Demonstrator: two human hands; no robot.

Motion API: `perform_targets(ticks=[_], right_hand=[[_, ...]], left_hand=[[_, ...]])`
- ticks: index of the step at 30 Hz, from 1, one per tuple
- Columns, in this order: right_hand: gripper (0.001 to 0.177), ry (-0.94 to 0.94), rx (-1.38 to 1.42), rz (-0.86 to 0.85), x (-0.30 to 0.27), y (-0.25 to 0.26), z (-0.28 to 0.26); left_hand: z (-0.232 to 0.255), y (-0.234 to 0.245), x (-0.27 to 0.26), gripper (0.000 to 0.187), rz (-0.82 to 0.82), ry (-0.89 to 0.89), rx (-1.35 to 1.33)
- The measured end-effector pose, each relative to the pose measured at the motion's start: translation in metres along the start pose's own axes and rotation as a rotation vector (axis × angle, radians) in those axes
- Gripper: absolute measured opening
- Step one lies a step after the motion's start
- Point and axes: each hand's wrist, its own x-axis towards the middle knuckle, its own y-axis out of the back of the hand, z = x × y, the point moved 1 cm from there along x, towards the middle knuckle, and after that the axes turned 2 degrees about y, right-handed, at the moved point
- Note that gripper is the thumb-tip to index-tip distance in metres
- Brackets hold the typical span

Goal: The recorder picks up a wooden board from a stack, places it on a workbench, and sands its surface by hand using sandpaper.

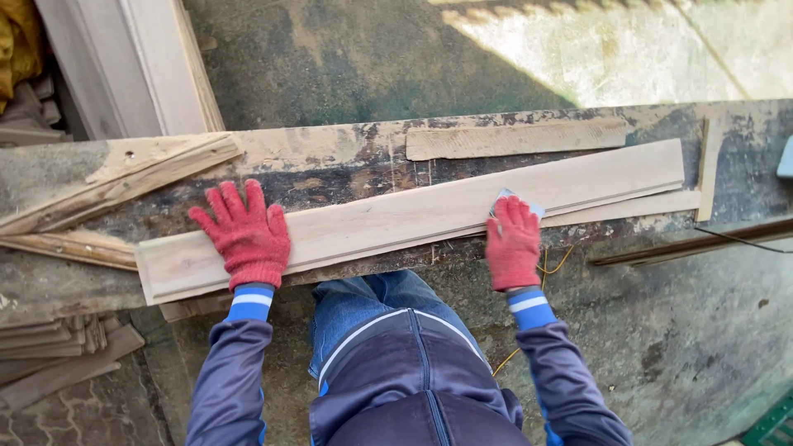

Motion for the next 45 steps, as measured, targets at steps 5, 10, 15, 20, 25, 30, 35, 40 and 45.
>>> perform_targets(ticks=[5,10,15,20,25,30,35,40,45], right_hand=[[0.05,0.552,-0.142,0.002,-0.004,0.004,-0.171],[0.046,0.561,-0.064,0.161,0.018,-0.026,-0.089],[0.057,-0.005,0.01,-0.038,0.038,-0.028,0.002],[0.069,0.533,-0.092,0.092,0.003,-0.039,-0.19],[0.063,0.706,0.043,0.057,0.015,-0.038,-0.23],[0.056,0.463,-0.122,0.15,0.031,-0.032,-0.078],[0.035,0.042,-0.453,-0.159,0.04,0.014,-0.127],[0.057,0.628,0.007,0.153,-0.02,-0.031,-0.24],[0.049,0.585,-0.14,0.06,-0.019,-0.014,-0.141]], left_hand=[[0.0,-0.005,0.005,0.065,-0.012,-0.001,0.008],[0.001,-0.003,0.006,0.064,-0.027,0.0,0.033],[0.004,0.0,0.005,0.065,-0.016,0.002,0.041],[0.003,0.002,0.007,0.065,0.015,-0.024,0.017],[0.001,0.002,0.006,0.062,0.019,-0.035,0.001],[0.005,0.013,0.004,0.06,0.029,-0.025,-0.038],[0.005,0.011,0.006,0.06,0.005,-0.023,-0.01],[0.0,0.006,0.005,0.062,-0.006,-0.032,-0.031],[0.002,0.008,0.005,0.061,0.0,-0.037,-0.057]])
